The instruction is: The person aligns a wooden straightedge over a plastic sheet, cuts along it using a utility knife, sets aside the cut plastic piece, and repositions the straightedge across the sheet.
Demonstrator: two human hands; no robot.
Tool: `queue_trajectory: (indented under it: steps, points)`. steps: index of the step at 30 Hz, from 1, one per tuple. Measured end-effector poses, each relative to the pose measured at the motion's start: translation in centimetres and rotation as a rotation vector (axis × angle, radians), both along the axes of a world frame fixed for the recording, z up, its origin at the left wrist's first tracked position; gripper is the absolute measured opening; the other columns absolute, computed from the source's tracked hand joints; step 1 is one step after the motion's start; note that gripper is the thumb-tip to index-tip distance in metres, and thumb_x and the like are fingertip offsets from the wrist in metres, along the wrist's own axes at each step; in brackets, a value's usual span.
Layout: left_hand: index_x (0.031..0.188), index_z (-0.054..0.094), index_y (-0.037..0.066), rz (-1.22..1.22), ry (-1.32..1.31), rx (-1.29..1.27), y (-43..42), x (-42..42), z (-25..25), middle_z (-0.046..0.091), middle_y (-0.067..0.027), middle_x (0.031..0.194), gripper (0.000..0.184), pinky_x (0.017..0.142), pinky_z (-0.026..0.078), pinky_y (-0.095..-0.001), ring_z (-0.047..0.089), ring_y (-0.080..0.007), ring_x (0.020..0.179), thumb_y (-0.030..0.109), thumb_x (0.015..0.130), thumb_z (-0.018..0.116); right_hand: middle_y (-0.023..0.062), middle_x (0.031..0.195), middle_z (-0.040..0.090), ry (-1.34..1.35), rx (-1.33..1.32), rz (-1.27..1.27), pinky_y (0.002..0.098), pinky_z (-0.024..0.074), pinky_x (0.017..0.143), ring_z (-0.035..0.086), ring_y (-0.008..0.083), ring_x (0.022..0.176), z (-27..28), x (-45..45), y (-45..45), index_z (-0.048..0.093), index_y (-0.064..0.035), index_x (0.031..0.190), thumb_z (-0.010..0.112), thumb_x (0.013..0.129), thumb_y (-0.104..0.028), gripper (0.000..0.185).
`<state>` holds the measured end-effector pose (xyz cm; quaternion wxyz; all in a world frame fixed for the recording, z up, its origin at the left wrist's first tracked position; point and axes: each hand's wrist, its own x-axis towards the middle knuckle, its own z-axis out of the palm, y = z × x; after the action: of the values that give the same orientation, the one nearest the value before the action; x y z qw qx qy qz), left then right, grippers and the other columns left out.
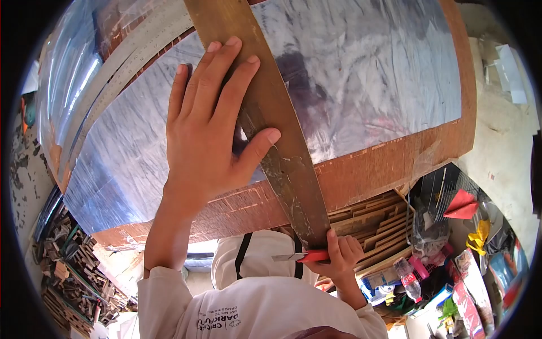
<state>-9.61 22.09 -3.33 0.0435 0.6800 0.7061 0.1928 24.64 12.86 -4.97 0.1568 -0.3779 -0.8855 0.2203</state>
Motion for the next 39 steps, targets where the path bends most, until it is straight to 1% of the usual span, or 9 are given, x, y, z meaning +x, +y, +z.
queue_trajectory:
  steps: [6, 8, 12, 14, 16, 24, 32, 34, 39]
  points:
    - [0.142, 0.056, 0.004, -0.003, -0.001, -0.003, 0.0, 0.0, 0.1, 0.048, -0.0184, 0.154, 0.072, 0.119, 0.027, -0.0571, 0.043, -0.0398, 0.144, 0.052, 0.089, 0.067, 0.0054, 0.065, 0.051, -0.003, 0.013, -0.005, 0.0327, 0.0362, 0.046, 0.047, 0.0213, 0.047, 0.0, -0.1, 0.0, 0.055, 0.0037, 0.139, 0.084, 0.074, -0.046, 0.088]
    - [0.142, 0.056, 0.004, -0.005, -0.001, 0.006, 0.0, 0.0, -0.1, 0.048, -0.0186, 0.154, 0.073, 0.119, 0.027, -0.0573, 0.042, -0.0397, 0.145, 0.053, 0.089, 0.067, -0.0011, 0.063, 0.046, -0.032, 0.067, -0.047, 0.0297, 0.0321, 0.046, 0.045, 0.0153, 0.049, -0.5, 0.1, -0.4, 0.059, -0.0034, 0.137, 0.079, 0.078, -0.066, 0.088]
    - [0.142, 0.056, 0.005, -0.014, 0.002, 0.003, 0.0, 0.0, 0.2, 0.048, -0.0184, 0.154, 0.071, 0.118, 0.027, -0.0579, 0.042, -0.0395, 0.145, 0.051, 0.089, 0.067, -0.0012, 0.063, 0.045, -0.019, 0.067, -0.047, 0.0298, 0.0318, 0.046, 0.043, 0.0152, 0.048, -0.4, 0.0, -0.3, 0.059, -0.0033, 0.137, 0.079, 0.078, -0.065, 0.088]
    - [0.143, 0.055, 0.005, -0.008, 0.003, -0.010, 0.0, 0.2, 0.3, 0.046, -0.0181, 0.155, 0.075, 0.119, 0.027, -0.0581, 0.041, -0.0390, 0.146, 0.053, 0.087, 0.069, 0.0055, 0.066, 0.053, -0.016, 0.015, -0.007, 0.0330, 0.0394, 0.048, 0.049, 0.0220, 0.048, 0.1, -0.1, 0.0, 0.056, 0.0042, 0.138, 0.084, 0.073, -0.045, 0.086]
    - [0.143, 0.054, 0.006, -0.003, 0.007, -0.018, -0.1, 0.4, 0.7, 0.044, -0.0177, 0.157, 0.078, 0.119, 0.026, -0.0584, 0.039, -0.0386, 0.147, 0.054, 0.085, 0.072, 0.0028, 0.065, 0.049, 0.001, 0.047, -0.029, 0.0320, 0.0366, 0.047, 0.048, 0.0193, 0.049, -0.3, -0.1, -0.2, 0.058, 0.0009, 0.137, 0.082, 0.075, -0.053, 0.086]
    - [0.157, 0.031, -0.002, -0.025, 0.052, -0.264, -0.4, 1.7, 3.3, 0.024, -0.0242, 0.166, 0.138, 0.123, 0.014, -0.0632, 0.018, -0.0395, 0.156, 0.072, 0.053, 0.085, 0.0017, 0.066, 0.049, 0.004, 0.064, -0.067, 0.0330, 0.0407, 0.049, 0.052, 0.0203, 0.054, 0.2, -0.3, -0.4, 0.062, -0.0025, 0.135, 0.086, 0.068, -0.049, 0.085]
    - [0.161, 0.012, -0.005, -0.028, 0.132, -0.547, 0.2, 2.1, 3.8, 0.001, -0.0289, 0.169, 0.155, 0.122, 0.002, -0.0660, -0.003, -0.0416, 0.158, 0.085, 0.053, 0.077, 0.0096, 0.094, 0.059, 0.016, -0.115, -0.068, 0.0375, 0.0492, 0.054, 0.063, 0.0257, 0.069, 3.9, -0.1, 0.4, 0.059, -0.0093, 0.141, 0.088, 0.065, -0.049, 0.090]
    - [0.161, 0.010, -0.005, -0.030, 0.145, -0.571, 0.5, 2.2, 4.0, 0.000, -0.0291, 0.169, 0.156, 0.121, 0.001, -0.0673, -0.005, -0.0418, 0.158, 0.087, 0.054, 0.075, 0.0140, 0.109, 0.059, 0.030, -0.217, -0.161, 0.0402, 0.0533, 0.060, 0.065, 0.0309, 0.077, 5.3, 0.0, 1.2, 0.059, -0.0104, 0.139, 0.088, 0.071, -0.040, 0.080]
    - [0.162, 0.008, -0.003, -0.026, 0.119, -0.614, 0.6, 2.1, 4.2, -0.001, -0.0275, 0.169, 0.157, 0.121, 0.001, -0.0674, -0.007, -0.0405, 0.158, 0.085, 0.052, 0.077, 0.0197, 0.103, 0.064, 0.191, -0.328, -0.184, 0.0437, 0.0543, 0.068, 0.066, 0.0403, 0.080, 7.3, -1.9, 5.9, 0.061, -0.0039, 0.130, 0.071, 0.091, -0.012, 0.042]
